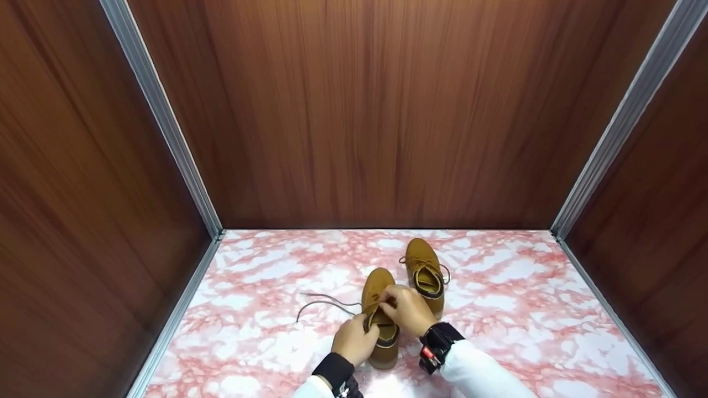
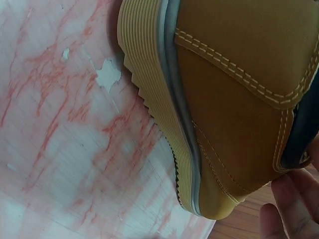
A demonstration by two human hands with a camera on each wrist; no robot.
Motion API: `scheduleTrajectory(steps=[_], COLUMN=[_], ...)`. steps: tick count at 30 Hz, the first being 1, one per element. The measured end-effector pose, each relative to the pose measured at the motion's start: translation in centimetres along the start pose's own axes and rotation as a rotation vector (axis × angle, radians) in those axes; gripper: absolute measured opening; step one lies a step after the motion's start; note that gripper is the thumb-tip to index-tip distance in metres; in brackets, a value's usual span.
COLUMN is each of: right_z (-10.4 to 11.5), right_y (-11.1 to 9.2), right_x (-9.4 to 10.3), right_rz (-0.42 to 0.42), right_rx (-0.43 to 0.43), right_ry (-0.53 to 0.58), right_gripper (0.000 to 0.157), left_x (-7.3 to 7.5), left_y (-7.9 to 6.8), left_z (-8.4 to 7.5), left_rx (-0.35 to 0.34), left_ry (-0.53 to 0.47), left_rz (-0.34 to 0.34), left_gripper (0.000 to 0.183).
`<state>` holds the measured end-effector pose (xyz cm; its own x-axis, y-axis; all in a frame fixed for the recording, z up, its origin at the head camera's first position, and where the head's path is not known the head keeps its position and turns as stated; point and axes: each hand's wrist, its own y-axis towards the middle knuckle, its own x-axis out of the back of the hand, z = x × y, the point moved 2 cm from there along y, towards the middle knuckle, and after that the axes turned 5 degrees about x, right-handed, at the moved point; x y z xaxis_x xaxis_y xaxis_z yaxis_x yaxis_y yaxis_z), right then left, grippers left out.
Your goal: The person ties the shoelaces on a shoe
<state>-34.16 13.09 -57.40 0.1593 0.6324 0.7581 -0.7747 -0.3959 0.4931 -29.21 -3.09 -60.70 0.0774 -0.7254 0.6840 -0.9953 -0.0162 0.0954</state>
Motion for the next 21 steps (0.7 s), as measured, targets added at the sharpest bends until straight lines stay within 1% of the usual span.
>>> scheduleTrajectory(steps=[4,8,11,17,21], right_z=[-0.1,-0.1,0.0,0.4,0.7], right_y=[0.2,0.6,0.8,1.4,1.9], right_x=[0.2,0.4,0.5,1.0,1.7], right_rz=[-0.053,-0.093,-0.093,-0.087,-0.086], right_rx=[-0.045,-0.067,-0.076,-0.069,-0.108], right_ry=[0.066,0.117,0.133,0.118,0.135], right_gripper=[0.016,0.017,0.014,0.006,0.005], left_x=[-0.1,-0.1,-0.1,-0.1,-0.1], left_y=[0.0,0.0,0.0,0.0,0.0], left_z=[0.1,0.0,0.0,0.0,0.2], left_rx=[-0.004,-0.011,-0.013,0.000,0.002], left_ry=[0.013,0.016,0.013,0.006,0.001], left_rz=[-0.001,-0.005,0.000,0.005,0.000], left_gripper=[0.025,0.024,0.023,0.024,0.027])
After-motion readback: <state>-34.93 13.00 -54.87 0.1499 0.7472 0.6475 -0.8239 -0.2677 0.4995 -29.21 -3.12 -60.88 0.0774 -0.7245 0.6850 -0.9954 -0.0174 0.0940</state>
